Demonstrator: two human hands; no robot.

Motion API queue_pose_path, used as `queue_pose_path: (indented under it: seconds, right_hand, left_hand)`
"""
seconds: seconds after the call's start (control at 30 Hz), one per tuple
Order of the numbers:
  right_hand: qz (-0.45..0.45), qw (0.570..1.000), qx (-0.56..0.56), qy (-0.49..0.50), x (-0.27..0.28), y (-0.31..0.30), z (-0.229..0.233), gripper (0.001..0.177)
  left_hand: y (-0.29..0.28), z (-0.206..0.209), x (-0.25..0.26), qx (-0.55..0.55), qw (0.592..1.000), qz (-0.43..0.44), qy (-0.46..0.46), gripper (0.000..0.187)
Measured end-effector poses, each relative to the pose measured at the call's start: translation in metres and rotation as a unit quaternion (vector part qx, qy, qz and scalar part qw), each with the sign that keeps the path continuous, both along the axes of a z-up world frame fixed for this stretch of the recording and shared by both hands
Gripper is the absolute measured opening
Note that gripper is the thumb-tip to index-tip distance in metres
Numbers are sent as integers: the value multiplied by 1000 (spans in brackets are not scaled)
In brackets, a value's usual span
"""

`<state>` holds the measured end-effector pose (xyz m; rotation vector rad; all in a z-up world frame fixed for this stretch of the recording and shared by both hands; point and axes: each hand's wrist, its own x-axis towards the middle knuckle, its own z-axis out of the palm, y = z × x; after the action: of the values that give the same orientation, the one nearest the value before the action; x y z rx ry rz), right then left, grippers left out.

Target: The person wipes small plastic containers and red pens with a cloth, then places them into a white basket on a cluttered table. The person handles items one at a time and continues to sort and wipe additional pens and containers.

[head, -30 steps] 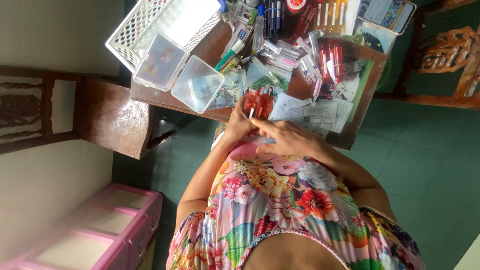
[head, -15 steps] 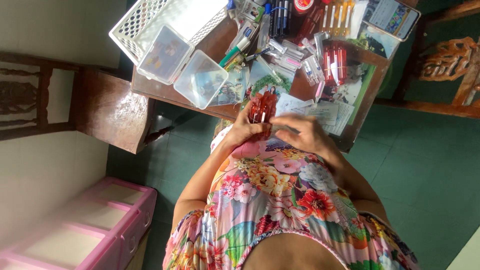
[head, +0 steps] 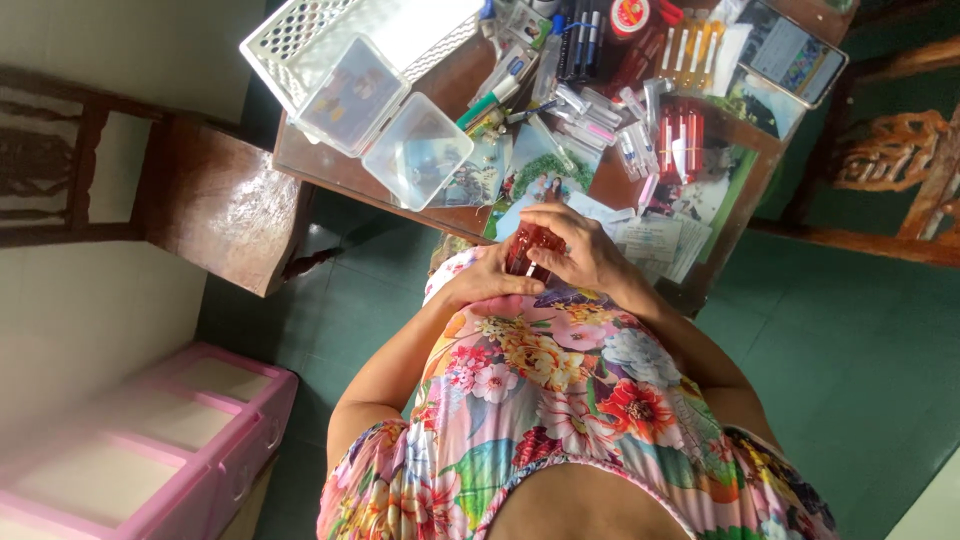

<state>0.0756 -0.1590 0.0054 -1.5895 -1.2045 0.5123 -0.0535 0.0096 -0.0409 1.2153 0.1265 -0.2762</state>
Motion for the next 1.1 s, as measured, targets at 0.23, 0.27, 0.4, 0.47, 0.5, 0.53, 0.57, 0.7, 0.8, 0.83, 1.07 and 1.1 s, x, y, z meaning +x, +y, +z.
queue_pose_path:
  seconds: [0.23,0.27,0.4,0.47,0.5,0.53,0.57,0.7,0.8,0.83,1.07,1.1]
  right_hand:
    - [16,999,-8,48,-1,17,-5,92]
    - [10,999,-3,32,-3,18,-15,90]
    - [53,998,-37,5,-15,17,-12,79]
    - [56,997,-55,-2,-13,15,-37,77]
    - [60,996,-72,-10,-13,15,-50,76]
    - [58,996,-72,-9,-11,22,-22,76]
    - [56,994,-98,-8,-8,31,7,72]
    - [29,994,-97,-41,-6,67,53,64]
    - [10,996,-54,-65,-4,101,80,59]
    - [12,996,-55,-65,0,109,74,59]
    - [-63,975,-49,-209,14,193,43,61]
    - [-71,970,-73,-219,15,204,33,62]
  left_hand:
    - [-15,-15,-3,-84,994,74,17,40]
    - [-16,-29,-5,-87,993,78,6,38]
    - [-8,3,-20,-131,988,81,2,37]
    - [-1,3,-21,-129,989,76,1,38]
    - [3,3,-22,-126,989,73,-1,40]
    - [8,12,-18,-125,990,71,0,40]
    - [14,22,-13,-104,992,76,-11,46]
    - [48,36,-14,26,997,74,1,59]
    - [91,67,-13,189,980,54,-39,100]
    - [107,59,-23,188,980,55,-39,100]
    - [182,-13,-57,531,838,107,-64,62]
    - [186,-24,-57,554,824,105,-57,57]
